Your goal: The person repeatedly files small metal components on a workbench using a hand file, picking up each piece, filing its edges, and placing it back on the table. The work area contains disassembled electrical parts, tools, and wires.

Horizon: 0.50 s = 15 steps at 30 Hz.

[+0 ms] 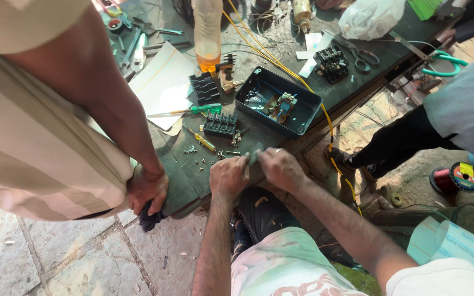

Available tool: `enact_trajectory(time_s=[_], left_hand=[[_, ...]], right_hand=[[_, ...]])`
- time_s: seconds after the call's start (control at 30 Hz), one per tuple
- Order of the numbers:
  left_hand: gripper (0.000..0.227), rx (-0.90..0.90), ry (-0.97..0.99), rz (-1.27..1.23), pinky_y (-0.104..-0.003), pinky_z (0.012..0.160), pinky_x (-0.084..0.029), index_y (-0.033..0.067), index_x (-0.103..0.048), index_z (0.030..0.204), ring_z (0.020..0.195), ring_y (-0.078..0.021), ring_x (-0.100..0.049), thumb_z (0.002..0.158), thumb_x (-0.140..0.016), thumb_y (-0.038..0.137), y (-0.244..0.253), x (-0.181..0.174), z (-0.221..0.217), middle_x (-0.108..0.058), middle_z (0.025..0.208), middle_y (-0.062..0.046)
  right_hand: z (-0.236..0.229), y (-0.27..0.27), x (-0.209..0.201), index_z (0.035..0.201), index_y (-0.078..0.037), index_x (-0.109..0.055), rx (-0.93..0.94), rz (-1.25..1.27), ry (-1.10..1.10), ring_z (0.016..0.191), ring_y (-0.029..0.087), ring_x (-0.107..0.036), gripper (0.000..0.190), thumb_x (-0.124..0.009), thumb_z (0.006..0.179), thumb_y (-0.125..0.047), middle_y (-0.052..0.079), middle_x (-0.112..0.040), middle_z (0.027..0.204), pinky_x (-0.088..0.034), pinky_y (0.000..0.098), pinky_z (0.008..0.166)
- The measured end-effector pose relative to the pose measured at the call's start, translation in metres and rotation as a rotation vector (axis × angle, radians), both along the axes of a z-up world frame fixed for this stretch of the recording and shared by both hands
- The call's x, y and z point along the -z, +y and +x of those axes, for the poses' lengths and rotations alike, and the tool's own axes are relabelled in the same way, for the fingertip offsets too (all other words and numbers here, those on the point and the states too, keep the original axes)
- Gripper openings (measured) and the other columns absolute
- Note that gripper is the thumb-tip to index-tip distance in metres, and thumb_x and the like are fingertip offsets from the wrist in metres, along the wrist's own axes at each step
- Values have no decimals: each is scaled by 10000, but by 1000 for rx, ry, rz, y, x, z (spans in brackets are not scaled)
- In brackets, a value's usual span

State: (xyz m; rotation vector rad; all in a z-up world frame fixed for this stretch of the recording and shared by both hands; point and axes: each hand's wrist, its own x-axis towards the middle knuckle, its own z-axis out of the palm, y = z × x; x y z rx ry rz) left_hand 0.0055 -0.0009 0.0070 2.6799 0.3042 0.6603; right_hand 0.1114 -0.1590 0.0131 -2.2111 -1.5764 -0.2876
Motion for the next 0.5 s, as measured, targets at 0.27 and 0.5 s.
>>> enact_trajectory(time_s=[0.27, 0.5], left_hand=[[148, 14, -69, -23, -417, 675, -557, 130, -745, 988, 741, -258, -714, 896, -650, 195, -1, 1, -2, -722, 793, -49], [120, 9, -55, -13, -428, 666, -554, 133, -733, 944, 739, -267, -710, 885, -653, 198, -1, 0, -3, -712, 773, -50]], right_hand=[[-2, 1, -2, 1093, 12, -680, 4, 44, -71, 794, 310, -676, 210, -619, 900, -42, 145, -667, 868, -563, 406, 744], [2, -2, -3, 1088, 23, -661, -91, -51, -122, 823, 286, -668, 225, -613, 874, -23, 118, -644, 865, -551, 397, 723]])
